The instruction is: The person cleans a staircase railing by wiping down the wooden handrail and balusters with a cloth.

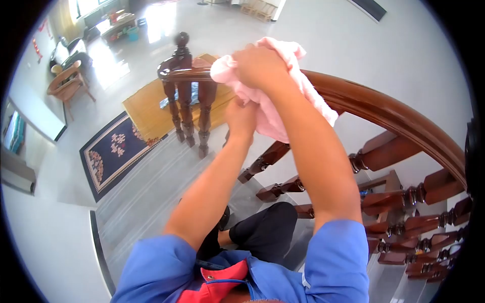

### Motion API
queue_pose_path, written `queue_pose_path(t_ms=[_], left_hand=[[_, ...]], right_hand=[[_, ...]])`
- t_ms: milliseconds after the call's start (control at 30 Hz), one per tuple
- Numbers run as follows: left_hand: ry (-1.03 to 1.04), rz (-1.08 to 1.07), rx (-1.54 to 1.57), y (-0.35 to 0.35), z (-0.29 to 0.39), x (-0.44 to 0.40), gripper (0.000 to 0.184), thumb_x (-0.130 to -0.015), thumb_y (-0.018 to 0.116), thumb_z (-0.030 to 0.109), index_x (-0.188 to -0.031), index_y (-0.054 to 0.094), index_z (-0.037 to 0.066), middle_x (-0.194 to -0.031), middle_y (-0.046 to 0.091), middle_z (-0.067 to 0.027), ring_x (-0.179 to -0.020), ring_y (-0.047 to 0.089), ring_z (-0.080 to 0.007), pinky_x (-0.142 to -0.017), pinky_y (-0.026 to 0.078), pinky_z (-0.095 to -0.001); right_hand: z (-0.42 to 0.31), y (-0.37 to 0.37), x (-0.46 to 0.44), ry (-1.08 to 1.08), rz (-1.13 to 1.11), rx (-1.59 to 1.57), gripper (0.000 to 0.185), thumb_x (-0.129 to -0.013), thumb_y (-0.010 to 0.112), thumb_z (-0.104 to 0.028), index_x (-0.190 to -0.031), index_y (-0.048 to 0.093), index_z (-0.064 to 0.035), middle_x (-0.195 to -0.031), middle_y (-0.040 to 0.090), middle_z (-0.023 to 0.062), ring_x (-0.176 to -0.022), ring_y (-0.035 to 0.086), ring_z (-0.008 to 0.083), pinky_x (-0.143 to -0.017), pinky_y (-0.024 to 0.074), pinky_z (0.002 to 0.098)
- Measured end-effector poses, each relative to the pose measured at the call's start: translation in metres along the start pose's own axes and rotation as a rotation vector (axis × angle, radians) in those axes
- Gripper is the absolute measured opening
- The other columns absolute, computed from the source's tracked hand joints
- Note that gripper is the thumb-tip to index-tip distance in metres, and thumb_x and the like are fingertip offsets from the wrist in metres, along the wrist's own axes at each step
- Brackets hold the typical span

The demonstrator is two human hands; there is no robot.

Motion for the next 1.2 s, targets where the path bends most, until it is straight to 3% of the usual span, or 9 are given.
queue_pose_path(t_ms=[167,300,367,567,733,800,967,1067,1200], left_hand=[[0.091,0.132,-0.105,-0.02,-0.005,-0.015,0.019,-0.088,0.068,0.003,-0.106,0.067,-0.004,-0.092,0.069,-0.0065,-0.082,0.063,-0.0131,-0.071,0.05,-0.0292],[0.359,0.069,-0.32,-0.016,0.024,-0.004,0.02,-0.082,0.066,0.005,-0.1,0.073,0.001,-0.096,0.072,-0.0171,-0.085,0.068,-0.0303,-0.078,0.052,-0.0393],[0.818,0.1,-0.574,-0.006,0.052,0.021,0.023,-0.079,0.063,0.002,-0.098,0.075,0.006,-0.092,0.07,-0.0161,-0.087,0.068,-0.0344,-0.078,0.053,-0.0417],[0.975,-0.186,-0.716,0.044,0.059,0.12,0.023,-0.078,0.069,0.003,-0.095,0.08,0.013,-0.089,0.062,-0.0069,-0.079,0.063,-0.0285,-0.072,0.052,-0.0391],[0.781,-0.438,-0.771,0.081,0.027,0.161,0.016,-0.08,0.072,0.006,-0.094,0.08,0.009,-0.094,0.074,-0.0096,-0.083,0.072,-0.0228,-0.07,0.055,-0.0346],[0.334,-0.561,-0.582,0.099,0.002,0.161,0.021,-0.091,0.069,0.008,-0.11,0.076,0.004,-0.11,0.075,-0.0113,-0.097,0.072,-0.0176,-0.082,0.056,-0.0316],[0.461,-0.823,0.035,0.186,0.03,0.202,0.064,-0.102,0.062,0.027,-0.152,0.039,-0.006,-0.146,0.055,-0.0209,-0.134,0.054,-0.0268,-0.111,0.041,-0.0366],[0.556,-0.792,0.221,0.228,0.067,0.229,0.063,-0.106,0.053,0.043,-0.144,0.046,-0.007,-0.135,0.062,-0.0194,-0.126,0.058,-0.0275,-0.108,0.042,-0.0369],[0.493,-0.814,0.032,0.249,0.064,0.209,0.054,-0.108,0.045,0.044,-0.128,0.055,-0.005,-0.116,0.068,-0.0204,-0.11,0.064,-0.0297,-0.097,0.048,-0.0389]], right_hand=[[-0.004,-0.012,0.05,-0.072,0.589,0.183,0.026,-0.08,0.072,-0.021,-0.102,0.07,-0.0069,-0.103,0.066,0.0125,-0.107,0.063,0.0317,-0.095,0.0503,0.0409],[-0.014,-0.031,0.164,-0.09,0.868,0.083,0.028,-0.07,0.079,-0.014,-0.096,0.069,-0.0101,-0.091,0.06,0.0095,-0.086,0.062,0.032,-0.084,0.051,0.0423],[-0.007,-0.03,0.214,-0.069,0.856,0.018,0.028,-0.067,0.081,-0.01,-0.092,0.068,-0.0111,-0.086,0.059,0.0084,-0.077,0.061,0.03,-0.076,0.0508,0.0424],[0.062,0.053,0.342,0.428,0.874,-0.535,0.017,-0.079,0.074,-0.007,-0.082,0.058,-0.003,-0.076,0.058,0.0103,-0.067,0.057,0.0227,-0.066,0.0481,0.0336],[0.086,0.111,0.417,0.716,1.097,-1.057,0.018,-0.087,0.068,-0.007,-0.1,0.057,-0.0005,-0.089,0.058,0.0017,-0.08,0.054,0.0113,-0.073,0.0461,0.0279],[0.097,0.1,0.432,0.707,1.226,-1.012,0.022,-0.088,0.066,-0.007,-0.106,0.056,0.0003,-0.096,0.058,0.0028,-0.086,0.054,0.0119,-0.078,0.0456,0.027],[0.129,0.043,0.432,0.461,1.613,-1.172,0.046,-0.102,0.061,-0.017,-0.14,0.046,0.0027,-0.132,0.054,0.0119,-0.121,0.052,0.0199,-0.108,0.0389,0.0338],[0.14,0.01,0.405,0.104,1.553,-1.078,0.062,-0.108,0.051,-0.029,-0.155,0.023,0.0,-0.154,0.041,0.0235,-0.142,0.042,0.0328,-0.12,0.0299,0.0453],[0.147,-0.013,0.358,0.171,1.528,-1.129,0.06,-0.112,0.037,-0.042,-0.154,0.032,0.0002,-0.149,0.045,0.0173,-0.137,0.044,0.0252,-0.118,0.0305,0.0382]])
Point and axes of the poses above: each hand's wrist, its own x-axis away from the middle knuckle, its own y-axis out of the palm, z = x × y, the point moved 8 cm from there along -x, towards the middle knuckle
